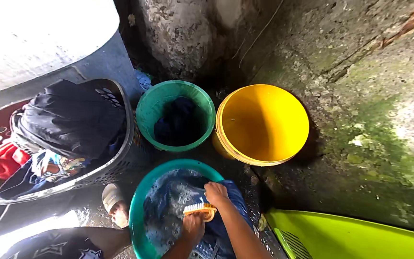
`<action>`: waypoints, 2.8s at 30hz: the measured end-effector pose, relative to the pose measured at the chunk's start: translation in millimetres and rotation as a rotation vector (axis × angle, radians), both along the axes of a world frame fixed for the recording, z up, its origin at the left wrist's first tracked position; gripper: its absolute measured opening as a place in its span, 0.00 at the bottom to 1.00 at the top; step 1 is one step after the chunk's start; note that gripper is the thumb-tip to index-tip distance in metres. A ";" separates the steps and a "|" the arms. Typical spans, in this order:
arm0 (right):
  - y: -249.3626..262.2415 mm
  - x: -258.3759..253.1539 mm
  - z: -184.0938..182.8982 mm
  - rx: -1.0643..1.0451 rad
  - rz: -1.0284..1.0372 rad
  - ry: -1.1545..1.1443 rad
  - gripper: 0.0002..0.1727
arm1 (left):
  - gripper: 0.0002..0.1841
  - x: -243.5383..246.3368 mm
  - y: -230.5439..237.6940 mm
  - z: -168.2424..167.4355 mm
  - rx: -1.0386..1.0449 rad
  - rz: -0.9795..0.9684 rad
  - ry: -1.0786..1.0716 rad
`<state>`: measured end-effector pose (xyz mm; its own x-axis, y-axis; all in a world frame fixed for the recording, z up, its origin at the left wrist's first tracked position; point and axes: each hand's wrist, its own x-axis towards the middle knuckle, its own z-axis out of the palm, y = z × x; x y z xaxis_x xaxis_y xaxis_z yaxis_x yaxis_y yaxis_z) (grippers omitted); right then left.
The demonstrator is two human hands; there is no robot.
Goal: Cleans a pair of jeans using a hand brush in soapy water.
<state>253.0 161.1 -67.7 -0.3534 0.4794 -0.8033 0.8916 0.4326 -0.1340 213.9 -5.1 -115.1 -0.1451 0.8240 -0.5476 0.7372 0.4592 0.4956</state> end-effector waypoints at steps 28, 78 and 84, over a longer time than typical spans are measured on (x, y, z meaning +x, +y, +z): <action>-102.1 138.8 -72.4 0.781 -0.923 0.129 0.31 | 0.24 -99.0 -14.0 -100.2 -0.175 0.547 0.081; -104.5 134.4 -71.7 0.723 -0.921 0.132 0.29 | 0.33 23.7 13.2 -15.4 -0.001 0.037 -0.182; -102.5 133.7 -72.0 0.745 -0.917 0.123 0.31 | 0.34 -111.3 -46.6 -68.1 -0.541 0.111 0.171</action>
<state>386.7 58.6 -139.6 0.3099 0.9286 -0.2042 0.9080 -0.3528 -0.2261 102.6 -51.7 -183.2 -0.3386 0.4083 -0.8477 0.7192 0.6932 0.0466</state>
